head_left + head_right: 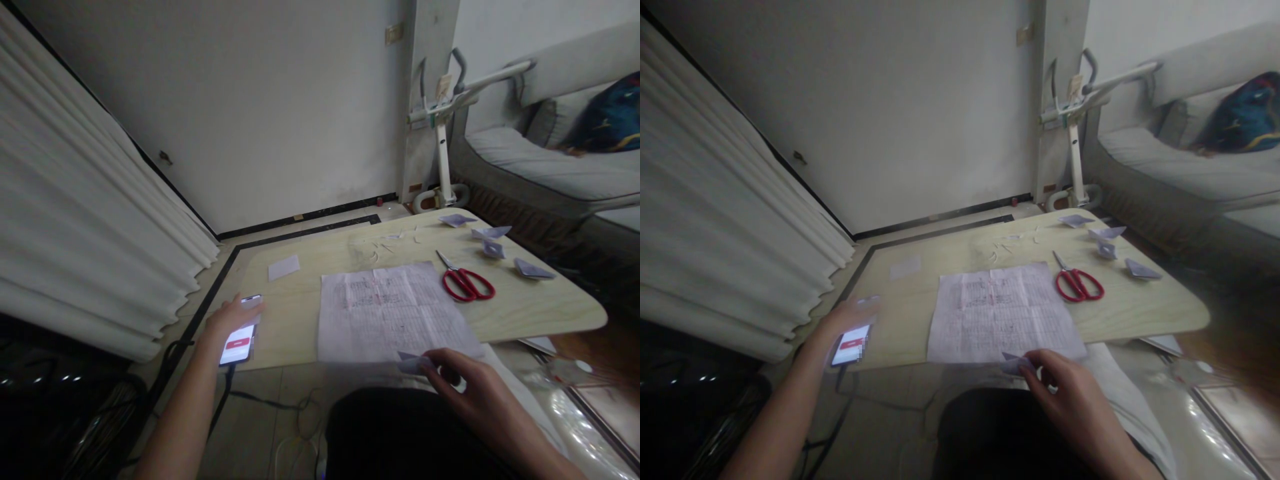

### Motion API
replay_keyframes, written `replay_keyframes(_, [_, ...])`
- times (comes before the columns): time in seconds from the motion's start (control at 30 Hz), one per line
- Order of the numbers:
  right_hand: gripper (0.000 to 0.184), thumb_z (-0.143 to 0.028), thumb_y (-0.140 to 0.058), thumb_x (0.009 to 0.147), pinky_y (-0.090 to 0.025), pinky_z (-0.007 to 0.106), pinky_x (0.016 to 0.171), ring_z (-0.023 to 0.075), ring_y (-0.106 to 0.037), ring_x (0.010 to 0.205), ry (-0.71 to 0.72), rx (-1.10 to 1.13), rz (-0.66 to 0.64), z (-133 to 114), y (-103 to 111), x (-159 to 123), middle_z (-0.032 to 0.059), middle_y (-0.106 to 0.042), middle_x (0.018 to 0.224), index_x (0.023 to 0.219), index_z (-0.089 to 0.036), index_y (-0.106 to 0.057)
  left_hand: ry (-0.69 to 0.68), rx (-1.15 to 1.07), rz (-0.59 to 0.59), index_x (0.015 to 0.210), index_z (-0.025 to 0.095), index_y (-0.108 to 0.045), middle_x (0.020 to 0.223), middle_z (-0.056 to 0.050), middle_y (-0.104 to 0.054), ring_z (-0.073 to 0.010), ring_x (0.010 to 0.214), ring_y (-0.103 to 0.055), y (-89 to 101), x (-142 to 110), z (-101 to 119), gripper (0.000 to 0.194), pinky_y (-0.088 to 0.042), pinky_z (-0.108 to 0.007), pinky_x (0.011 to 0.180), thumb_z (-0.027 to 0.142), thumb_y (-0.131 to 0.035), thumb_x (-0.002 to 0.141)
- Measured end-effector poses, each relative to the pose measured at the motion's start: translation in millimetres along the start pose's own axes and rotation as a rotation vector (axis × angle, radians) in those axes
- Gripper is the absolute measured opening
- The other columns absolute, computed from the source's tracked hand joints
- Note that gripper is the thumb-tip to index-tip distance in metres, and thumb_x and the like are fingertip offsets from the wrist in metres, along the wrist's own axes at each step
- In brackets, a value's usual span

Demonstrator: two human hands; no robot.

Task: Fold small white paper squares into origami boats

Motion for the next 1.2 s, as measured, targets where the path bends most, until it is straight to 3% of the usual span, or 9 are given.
replay_keyframes(0.23, [0.026,-0.040,-0.050,0.091,-0.048,0.028,0.056,0.0192,-0.063,0.059,-0.003,-0.006,0.044,-3,3,1,0.0034,-0.067,0.068,0.090,-0.020,-0.067,0.004,-0.050,-0.016,0.107,0.019,-0.068,0.105,-0.016,-0.073,-0.0365,0.098,-0.067,1.0,-4,9,0.058,-0.047,-0.039,0.077,0.061,-0.060,0.069])
replay_keyframes(0.43, [0.026,-0.039,-0.049,0.091,-0.048,0.029,0.058,0.0193,-0.062,0.061,0.004,0.036,0.033,-5,6,1,0.0031,-0.067,0.068,0.087,-0.020,-0.067,-0.059,-0.152,0.070,0.118,0.014,-0.061,0.119,-0.022,-0.066,-0.0425,0.112,-0.059,24.5,-22,16,0.065,-0.046,-0.048,0.086,0.062,-0.056,0.074])
replay_keyframes(0.47, [0.026,-0.039,-0.050,0.091,-0.048,0.029,0.059,0.0196,-0.063,0.063,-0.004,0.057,0.025,-5,6,1,0.0034,-0.067,0.069,0.087,-0.020,-0.067,-0.089,-0.182,0.096,0.124,0.012,-0.057,0.126,-0.023,-0.061,-0.0425,0.118,-0.055,28.5,-31,22,0.068,-0.044,-0.050,0.090,0.061,-0.054,0.077])
replay_keyframes(0.53, [0.026,-0.041,-0.051,0.090,-0.049,0.029,0.061,0.0201,-0.063,0.066,-0.026,0.111,0.010,-7,5,2,0.0037,-0.068,0.071,0.087,-0.020,-0.067,-0.181,-0.271,0.130,0.132,0.015,-0.049,0.138,-0.018,-0.054,-0.0346,0.123,-0.053,32.1,-55,44,0.063,-0.043,-0.045,0.097,0.056,-0.047,0.085])
replay_keyframes(0.63, [0.025,-0.040,-0.054,0.089,-0.048,0.028,0.062,0.0191,-0.061,0.066,-0.036,0.199,0.041,-16,6,3,0.0032,-0.066,0.070,0.083,-0.018,-0.066,-0.410,-0.468,0.042,0.126,0.023,-0.055,0.124,-0.005,-0.065,-0.0196,0.104,-0.065,24.3,-107,100,0.046,-0.051,-0.030,0.088,0.049,-0.043,0.090])
replay_keyframes(0.7, [0.024,-0.038,-0.056,0.088,-0.048,0.027,0.063,0.0182,-0.060,0.067,-0.024,0.256,0.056,-26,8,1,0.0028,-0.065,0.070,0.080,-0.017,-0.066,-0.643,-0.774,-0.105,0.120,0.023,-0.060,0.112,-0.005,-0.070,-0.0196,0.095,-0.066,15.3,-146,144,0.038,-0.053,-0.031,0.084,0.044,-0.051,0.089])
replay_keyframes(0.83, [0.021,-0.034,-0.059,0.085,-0.047,0.028,0.064,0.0179,-0.058,0.067,-0.020,0.297,0.104,-37,14,-6,0.0031,-0.064,0.069,0.077,-0.015,-0.066,-0.757,-1.047,-0.262,0.111,0.025,-0.065,0.101,-0.003,-0.073,-0.0192,0.086,-0.066,-3.3,-198,205,0.030,-0.054,-0.031,0.079,0.036,-0.063,0.083])
replay_keyframes(1.0, [0.019,-0.032,-0.061,0.083,-0.045,0.026,0.063,0.0165,-0.056,0.066,-0.072,0.359,0.186,-37,21,-13,0.0022,-0.063,0.068,0.074,-0.015,-0.066,-0.698,-1.074,-0.333,0.102,0.024,-0.068,0.102,-0.004,-0.073,-0.0231,0.094,-0.067,-21.3,-209,224,0.025,-0.054,-0.033,0.081,0.036,-0.066,0.081])
replay_keyframes(1.2, [0.021,-0.032,-0.060,0.084,-0.044,0.026,0.063,0.0155,-0.053,0.066,-0.062,0.428,0.181,-41,19,-9,0.0017,-0.061,0.068,0.072,-0.015,-0.064,-0.685,-1.063,-0.256,0.085,0.021,-0.068,0.076,-0.001,-0.070,-0.0190,0.072,-0.066,-19.1,-208,216,0.018,-0.053,-0.029,0.068,0.035,-0.056,0.087])
Point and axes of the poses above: each hand's wrist, its own x-axis towards the middle knuckle, its own y-axis out of the back of the hand, z = x × y, the point moved 2 cm from there along x, towards the middle knuckle
